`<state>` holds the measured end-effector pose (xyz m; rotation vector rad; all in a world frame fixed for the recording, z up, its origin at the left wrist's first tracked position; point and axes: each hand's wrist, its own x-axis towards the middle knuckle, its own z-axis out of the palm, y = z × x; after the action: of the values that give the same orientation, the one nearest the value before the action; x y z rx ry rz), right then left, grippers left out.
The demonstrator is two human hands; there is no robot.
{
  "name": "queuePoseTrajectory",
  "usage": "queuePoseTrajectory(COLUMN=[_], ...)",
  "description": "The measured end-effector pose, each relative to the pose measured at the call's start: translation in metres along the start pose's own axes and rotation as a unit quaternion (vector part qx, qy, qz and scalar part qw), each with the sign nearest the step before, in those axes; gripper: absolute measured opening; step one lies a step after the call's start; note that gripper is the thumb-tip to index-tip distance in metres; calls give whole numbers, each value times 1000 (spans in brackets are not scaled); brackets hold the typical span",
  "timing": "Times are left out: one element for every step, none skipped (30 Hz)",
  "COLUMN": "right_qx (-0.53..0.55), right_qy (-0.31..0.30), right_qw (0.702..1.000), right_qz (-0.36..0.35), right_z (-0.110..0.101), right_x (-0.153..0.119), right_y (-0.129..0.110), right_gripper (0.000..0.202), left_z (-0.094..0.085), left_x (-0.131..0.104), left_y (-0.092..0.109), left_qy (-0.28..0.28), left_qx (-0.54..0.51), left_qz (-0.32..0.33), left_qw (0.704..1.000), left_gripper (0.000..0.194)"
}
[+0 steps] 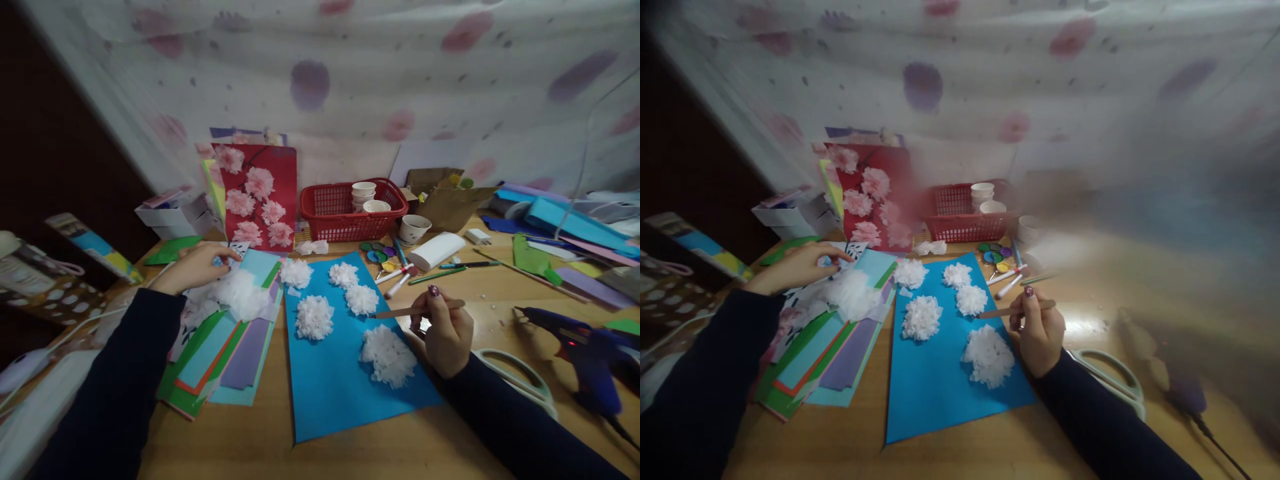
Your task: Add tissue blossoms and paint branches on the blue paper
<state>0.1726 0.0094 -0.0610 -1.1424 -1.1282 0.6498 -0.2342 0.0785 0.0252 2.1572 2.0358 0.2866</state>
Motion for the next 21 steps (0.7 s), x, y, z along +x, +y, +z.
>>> queuePoseTrajectory(right_qx=[2, 2, 2, 3, 5, 8, 11, 14, 16, 17, 19, 19, 19, 20, 21, 21, 20, 19, 17, 15, 13], right_qy=[-1, -1, 0, -1, -1, 0, 0, 0, -1, -2, -2, -4, -6, -8, -10, -12, -15, -18, -21, -25, -27], right_qw=[1000, 1000, 1000, 1000, 1000, 1000, 1000, 1000, 1000, 1000, 1000, 1000, 1000, 1000, 999, 999, 999, 1000, 1000, 1000, 999], right_qz=[1, 2, 4, 4, 3, -1, -4, -6, -6, -6, -8, -11, -16, -22, -24, -24, -19, -15, -12, -11, -11], right_z=[0, 1, 1, 1, 1, 0, 0, 0, -1, -1, -1, -1, -1, -1, -1, -1, -1, -1, -1, -2, -2], right_x=[0, 0, 0, 0, 0, 0, 0, -1, -1, -1, -1, -1, -2, -2, -2, -3, -3, -3, -3, -3, -3], right_y=[-1, -1, -1, -2, -2, -2, -2, -3, -3, -3, -4, -5, -5, -6, -7, -7, -7, -7, -6, -6, -5], right_gripper=[43, 43, 43, 44, 44, 44, 44, 44, 44, 44, 44, 45, 45, 46, 47, 48, 49, 49, 49, 49, 49], left_z=[2, 4, 7, 10, 13, 15, 17, 18, 18, 17, 15, 13, 11, 9, 9, 9, 10, 12, 14, 17, 19], left_x=[0, 1, 1, 2, 3, 4, 4, 4, 5, 5, 4, 4, 4, 3, 3, 3, 3, 4, 4, 5, 5], left_y=[2, 4, 5, 6, 7, 7, 7, 7, 6, 6, 5, 5, 4, 4, 4, 4, 3, 3, 3, 2, 1], left_qy=[-13, -28, -43, -56, -67, -77, -85, -89, -90, -88, -83, -77, -70, -64, -58, -54, -52, -53, -56, -61, -67], left_qx=[8, 16, 22, 25, 27, 29, 29, 29, 29, 27, 24, 20, 15, 9, 2, -5, -13, -20, -27, -34, -39], left_qz=[-4, -8, -13, -18, -22, -25, -26, -26, -24, -22, -17, -12, -7, -2, 4, 9, 13, 16, 18, 18, 17], left_qw=[1000, 999, 999, 998, 997, 996, 996, 995, 995, 996, 996, 997, 997, 998, 998, 999, 998, 998, 998, 997, 997], left_gripper=[31, 28, 28, 29, 30, 30, 29, 27, 25, 23, 22, 21, 21, 21, 22, 24, 27, 29, 31, 32, 33])
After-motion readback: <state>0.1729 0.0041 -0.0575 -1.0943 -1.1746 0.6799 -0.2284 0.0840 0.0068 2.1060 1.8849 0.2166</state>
